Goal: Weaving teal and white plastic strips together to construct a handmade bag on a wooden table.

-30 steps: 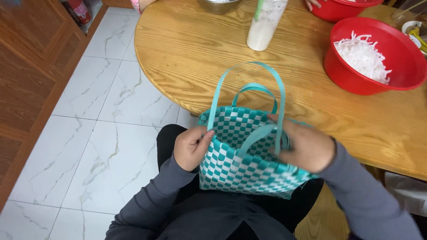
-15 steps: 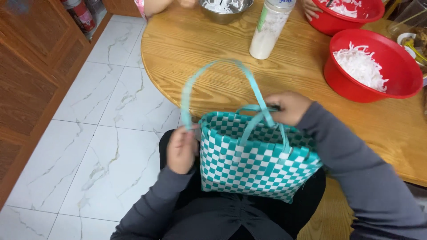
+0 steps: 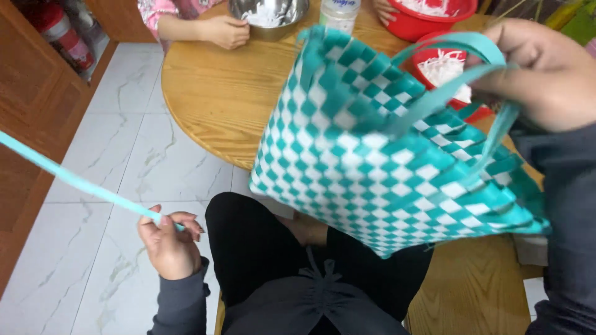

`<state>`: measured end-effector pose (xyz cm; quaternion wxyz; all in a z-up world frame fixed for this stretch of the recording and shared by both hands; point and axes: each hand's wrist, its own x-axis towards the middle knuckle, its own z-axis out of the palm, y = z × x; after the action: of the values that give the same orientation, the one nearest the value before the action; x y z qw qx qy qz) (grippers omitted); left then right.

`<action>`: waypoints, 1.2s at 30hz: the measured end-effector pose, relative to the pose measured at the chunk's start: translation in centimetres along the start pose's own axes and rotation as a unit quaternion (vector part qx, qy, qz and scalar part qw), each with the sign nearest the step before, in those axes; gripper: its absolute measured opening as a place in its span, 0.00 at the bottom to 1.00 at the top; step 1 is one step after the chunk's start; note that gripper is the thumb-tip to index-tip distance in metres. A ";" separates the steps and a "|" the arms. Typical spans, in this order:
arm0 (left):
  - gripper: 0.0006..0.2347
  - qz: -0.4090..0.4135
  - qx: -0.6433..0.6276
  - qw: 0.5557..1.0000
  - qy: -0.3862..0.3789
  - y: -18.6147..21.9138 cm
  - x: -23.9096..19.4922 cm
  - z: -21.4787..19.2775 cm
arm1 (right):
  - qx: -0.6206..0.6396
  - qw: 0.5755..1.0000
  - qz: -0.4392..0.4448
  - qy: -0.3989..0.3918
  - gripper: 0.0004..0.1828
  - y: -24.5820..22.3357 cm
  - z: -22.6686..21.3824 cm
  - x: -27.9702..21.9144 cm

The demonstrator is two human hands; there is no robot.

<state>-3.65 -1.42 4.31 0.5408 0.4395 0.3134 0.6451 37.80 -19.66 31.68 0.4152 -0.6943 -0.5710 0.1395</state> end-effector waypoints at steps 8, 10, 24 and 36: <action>0.04 -0.022 -0.064 0.976 -0.207 -4.6 -5.0 3.0 | 0.306 0.950 0.065 0.012 0.10 1.4 3.5 2.6; 0.05 -0.016 -0.049 0.962 -0.268 -5.0 -5.9 3.4 | 0.299 0.951 0.075 0.009 0.14 1.4 4.3 2.8; 0.09 0.196 0.084 0.872 -0.441 1.5 -6.9 10.9 | 0.282 0.944 0.158 -0.060 0.05 1.5 7.1 2.3; 0.15 0.309 0.218 0.804 -0.458 5.9 -3.7 17.2 | 0.303 0.916 0.186 -0.188 0.21 13.9 17.5 4.1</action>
<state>9.57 -7.56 15.84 0.2834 0.8640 0.0092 0.4160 36.75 -8.68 11.82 0.4575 -0.5896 -0.4295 0.5085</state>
